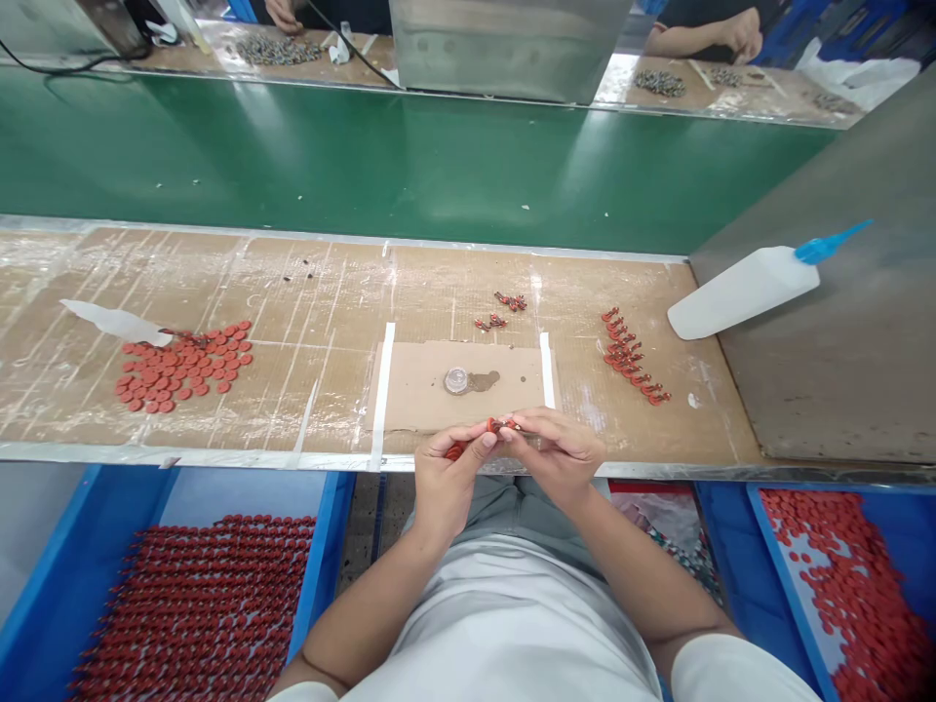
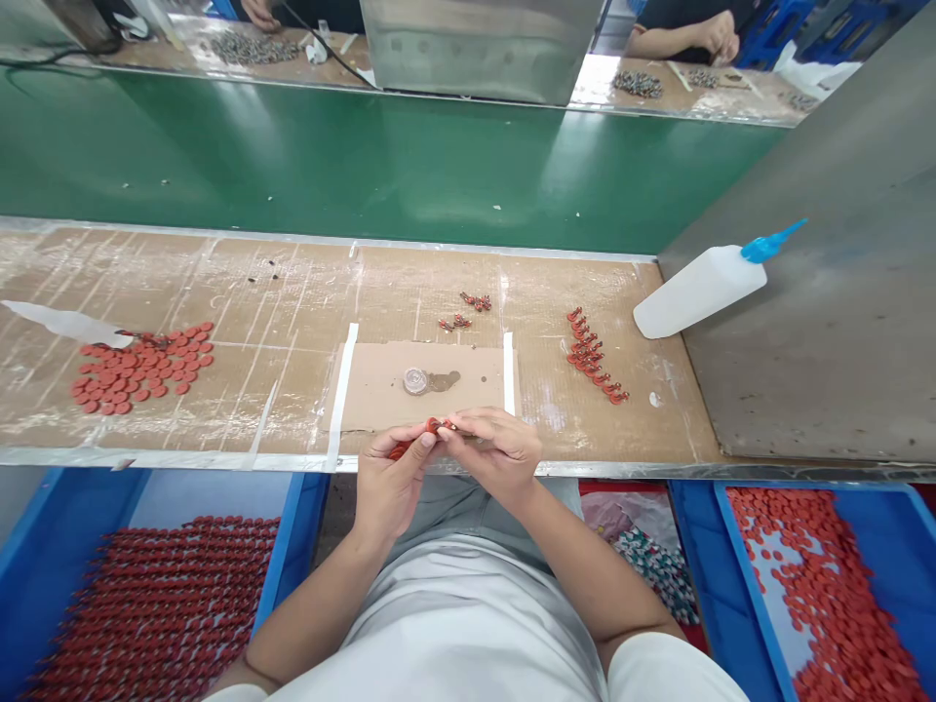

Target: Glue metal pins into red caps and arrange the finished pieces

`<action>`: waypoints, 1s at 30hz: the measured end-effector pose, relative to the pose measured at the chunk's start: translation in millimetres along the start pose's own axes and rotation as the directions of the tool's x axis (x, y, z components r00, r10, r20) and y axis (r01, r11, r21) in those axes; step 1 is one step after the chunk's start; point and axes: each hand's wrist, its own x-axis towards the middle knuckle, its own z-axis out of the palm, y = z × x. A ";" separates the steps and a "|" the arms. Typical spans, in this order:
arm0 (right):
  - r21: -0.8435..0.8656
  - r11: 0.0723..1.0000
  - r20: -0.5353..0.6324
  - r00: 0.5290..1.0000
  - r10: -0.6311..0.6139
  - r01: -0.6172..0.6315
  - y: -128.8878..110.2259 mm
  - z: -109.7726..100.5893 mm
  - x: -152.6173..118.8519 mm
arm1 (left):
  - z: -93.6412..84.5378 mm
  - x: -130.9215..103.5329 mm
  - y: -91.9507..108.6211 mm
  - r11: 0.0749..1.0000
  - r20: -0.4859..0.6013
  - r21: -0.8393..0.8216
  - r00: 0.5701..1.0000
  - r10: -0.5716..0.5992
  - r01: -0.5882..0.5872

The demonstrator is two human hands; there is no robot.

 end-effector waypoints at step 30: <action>0.207 0.913 -0.091 0.922 0.377 -0.353 0.6 -1.7 -9.6 | 8.9 8.6 -3.4 0.980 0.044 -0.098 0.985 -0.168 0.172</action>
